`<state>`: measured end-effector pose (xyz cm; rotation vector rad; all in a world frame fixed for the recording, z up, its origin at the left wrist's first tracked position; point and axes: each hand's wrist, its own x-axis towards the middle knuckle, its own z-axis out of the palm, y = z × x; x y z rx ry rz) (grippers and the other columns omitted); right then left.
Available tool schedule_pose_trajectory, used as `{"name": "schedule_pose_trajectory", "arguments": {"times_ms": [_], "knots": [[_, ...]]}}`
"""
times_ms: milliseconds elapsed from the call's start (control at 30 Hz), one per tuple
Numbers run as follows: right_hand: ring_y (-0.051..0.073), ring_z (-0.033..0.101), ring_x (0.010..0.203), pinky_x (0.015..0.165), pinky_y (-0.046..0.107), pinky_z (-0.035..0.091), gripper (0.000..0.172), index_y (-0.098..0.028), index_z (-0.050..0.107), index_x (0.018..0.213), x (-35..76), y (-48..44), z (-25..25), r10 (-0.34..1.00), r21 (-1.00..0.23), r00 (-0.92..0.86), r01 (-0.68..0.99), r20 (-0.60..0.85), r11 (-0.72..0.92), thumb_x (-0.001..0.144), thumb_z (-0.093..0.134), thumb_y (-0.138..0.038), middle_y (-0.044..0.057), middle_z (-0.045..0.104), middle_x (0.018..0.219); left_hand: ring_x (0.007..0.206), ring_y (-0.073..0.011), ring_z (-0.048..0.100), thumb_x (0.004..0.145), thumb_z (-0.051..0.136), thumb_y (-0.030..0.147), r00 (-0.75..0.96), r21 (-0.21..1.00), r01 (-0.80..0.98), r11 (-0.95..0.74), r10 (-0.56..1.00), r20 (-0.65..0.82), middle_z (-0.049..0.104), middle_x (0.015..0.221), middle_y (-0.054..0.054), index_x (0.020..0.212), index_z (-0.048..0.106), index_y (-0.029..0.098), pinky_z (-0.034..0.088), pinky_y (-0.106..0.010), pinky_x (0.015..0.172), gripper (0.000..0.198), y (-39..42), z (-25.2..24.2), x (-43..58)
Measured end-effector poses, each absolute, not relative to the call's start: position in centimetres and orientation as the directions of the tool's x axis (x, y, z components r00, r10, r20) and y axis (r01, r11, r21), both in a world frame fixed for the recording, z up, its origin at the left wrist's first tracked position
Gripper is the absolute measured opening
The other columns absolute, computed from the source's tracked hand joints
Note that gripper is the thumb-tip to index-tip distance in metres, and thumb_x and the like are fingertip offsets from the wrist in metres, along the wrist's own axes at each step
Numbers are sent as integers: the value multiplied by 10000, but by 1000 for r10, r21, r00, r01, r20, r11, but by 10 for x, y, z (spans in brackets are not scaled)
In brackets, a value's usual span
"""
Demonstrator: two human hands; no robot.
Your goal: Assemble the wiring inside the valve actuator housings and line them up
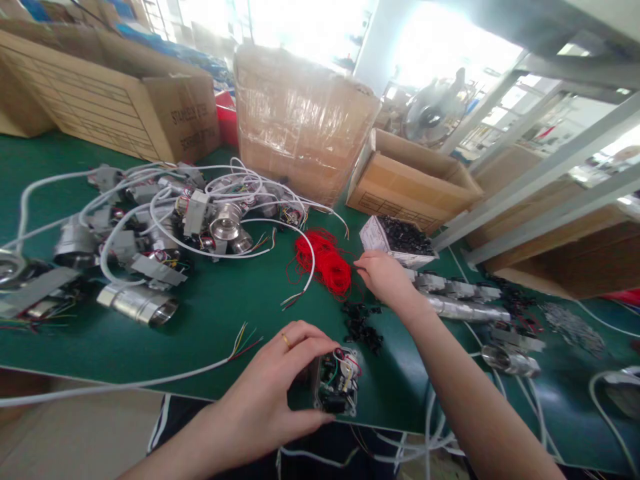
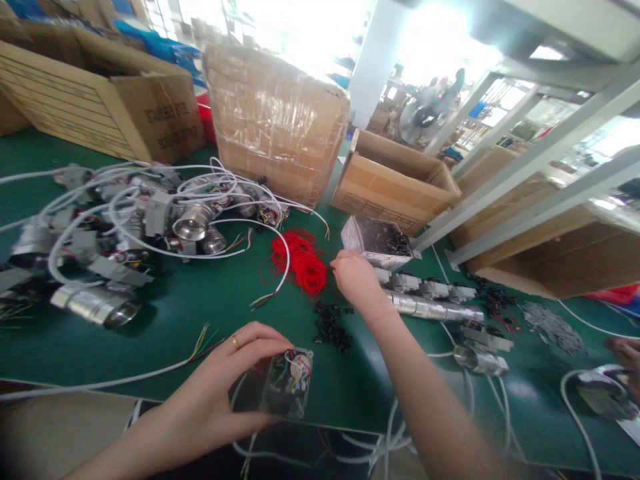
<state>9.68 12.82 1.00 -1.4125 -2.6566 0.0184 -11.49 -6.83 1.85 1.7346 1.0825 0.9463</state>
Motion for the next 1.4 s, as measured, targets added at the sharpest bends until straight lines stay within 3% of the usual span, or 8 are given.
{"name": "schedule_pose_trajectory", "arguments": {"times_ms": [167, 333, 467, 667, 900, 1100, 1267, 1400], "knots": [[220, 705, 922, 883, 377, 555, 127, -117, 748, 892, 80, 133, 11, 803, -57, -590, 802, 78, 595, 960, 640, -114, 96, 738, 928, 1130, -226, 583, 664, 880, 50, 361, 939, 271, -211, 927, 104, 616, 1202, -53, 1221, 645, 190, 476, -319, 1021, 621, -68, 20, -115], [196, 676, 1018, 940, 297, 526, 172, -174, 772, 1086, 39, 109, 24, 672, -151, -736, 658, 78, 738, 979, 637, -163, 86, 734, 1064, 1142, -237, 573, 649, 879, 57, 360, 951, 253, -177, 930, 77, 614, 1220, -74, 1235, 651, 158, 467, -328, 1041, 637, -67, 16, -116], [219, 663, 979, 913, 312, 527, 91, -164, 788, 964, 3, 93, 17, 545, -188, -838, 536, -2, 823, 928, 704, -166, 84, 730, 990, 1170, -245, 559, 644, 886, 66, 363, 961, 234, -147, 930, 54, 613, 1247, -82, 1239, 655, 151, 452, -336, 1071, 644, -68, 18, -117], [268, 622, 925, 792, 339, 507, 261, -114, 719, 751, -21, 83, 0, 576, -238, -817, 562, -11, 792, 874, 551, 43, 158, 694, 874, 1155, -243, 565, 644, 893, 70, 374, 964, 219, -148, 926, 57, 632, 1237, -79, 1218, 661, 142, 454, -326, 1068, 623, -69, 20, -119], [177, 571, 670, 695, 301, 462, 159, -188, 593, 665, -12, 106, 6, 774, -571, -623, 598, 110, 562, 745, 605, -51, 21, 633, 686, 1151, -271, 559, 647, 893, 80, 372, 954, 262, -148, 927, 41, 632, 1245, -103, 1254, 645, 123, 466, -379, 1062, 657, -68, 21, -118], [111, 453, 501, 455, 221, 306, 102, -204, 563, 682, 14, 135, 44, 885, -895, -465, 385, 24, 226, 710, 557, -302, 9, 635, 630, 1167, -263, 599, 693, 792, 28, 373, 958, 288, -15, 923, -97, 584, 1318, -106, 1303, 620, 151, 474, -376, 1076, 646, -70, 34, -114], [79, 416, 460, 404, 191, 231, 160, -200, 558, 664, 28, 126, 72, 899, -975, -433, 220, -68, 32, 617, 646, -325, -8, 593, 591, 1088, -230, 646, 666, 725, 2, 296, 980, 198, 22, 952, -81, 593, 1262, -64, 1260, 632, 198, 522, -331, 998, 632, -71, 26, -105], [61, 352, 441, 390, 187, 180, 175, -203, 547, 672, 37, 113, 83, 910, -991, -409, 136, -71, -17, 640, 670, -323, -61, 484, 547, 1131, -267, 626, 652, 722, 39, 254, 983, 176, 58, 962, -102, 622, 1250, -84, 1293, 609, 193, 493, -397, 1055, 669, -73, 23, -99]]}}
